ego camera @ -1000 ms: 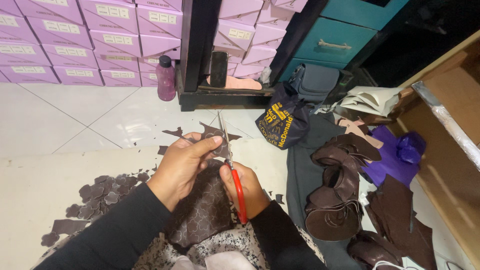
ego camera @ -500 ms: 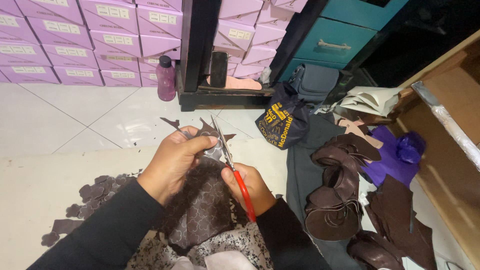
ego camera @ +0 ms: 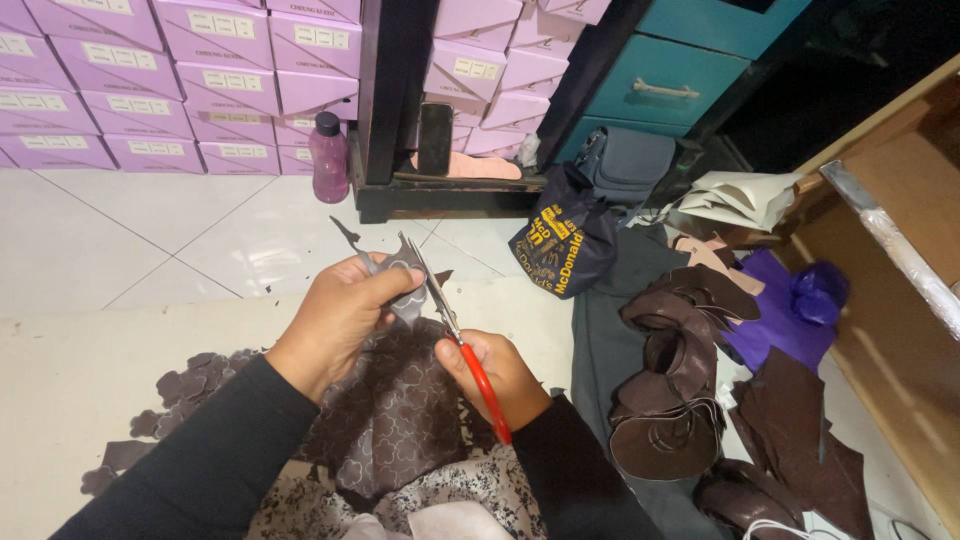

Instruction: The person sits on the floor and uses red-handled scissors to cut small cloud-shaped pieces from a brown patterned fabric. The cut pieces are placed on the floor to the left as the person continues cutting along the fabric strip.

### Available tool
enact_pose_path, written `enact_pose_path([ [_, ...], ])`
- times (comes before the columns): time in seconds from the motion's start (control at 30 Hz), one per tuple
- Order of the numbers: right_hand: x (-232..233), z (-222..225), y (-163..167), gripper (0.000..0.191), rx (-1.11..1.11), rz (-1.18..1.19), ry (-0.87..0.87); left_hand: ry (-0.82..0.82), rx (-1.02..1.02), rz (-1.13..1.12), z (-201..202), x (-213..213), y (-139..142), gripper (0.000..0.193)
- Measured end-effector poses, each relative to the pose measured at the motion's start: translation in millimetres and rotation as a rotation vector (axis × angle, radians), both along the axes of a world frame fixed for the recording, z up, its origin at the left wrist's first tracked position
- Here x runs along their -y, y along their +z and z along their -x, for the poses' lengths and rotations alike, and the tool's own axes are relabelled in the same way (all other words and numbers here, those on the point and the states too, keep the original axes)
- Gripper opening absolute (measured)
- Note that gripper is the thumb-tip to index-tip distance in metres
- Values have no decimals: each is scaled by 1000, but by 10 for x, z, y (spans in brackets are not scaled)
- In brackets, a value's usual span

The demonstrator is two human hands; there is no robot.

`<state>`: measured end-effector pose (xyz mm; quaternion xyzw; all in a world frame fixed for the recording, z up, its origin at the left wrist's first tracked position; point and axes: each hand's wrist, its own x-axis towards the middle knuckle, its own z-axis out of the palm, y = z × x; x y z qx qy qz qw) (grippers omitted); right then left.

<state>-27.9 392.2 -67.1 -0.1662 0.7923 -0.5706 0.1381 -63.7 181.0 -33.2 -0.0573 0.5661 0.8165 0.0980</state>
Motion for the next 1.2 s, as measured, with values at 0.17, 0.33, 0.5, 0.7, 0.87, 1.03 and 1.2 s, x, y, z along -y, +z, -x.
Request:
enact_pose_path([
  [0.17,1,-13,24,47,3,-5,6,2,1,8,18,31,0,14],
  [0.33,2,-5,13,48,-20,-41,-3,-17,16,-44,24,45,3,14],
  [0.5,12,0,8,46,-25,-19,-21,-20,-8,-44,48,3,-20,13],
  [0.7,-14,-25,11,43,164,76,29,-125,-10,83,60,25,-52,14],
  [0.87,-16,-7,-33,46,138,83,39,-115,19,49,64,46,-68,14],
  [1.03,-32,-6,-65,46,154,80,29,-112,12,79,75,50,-84,14],
  [1.2,-38,8,-52,48,107,81,56,-114,6,107,87,62,-91,12],
])
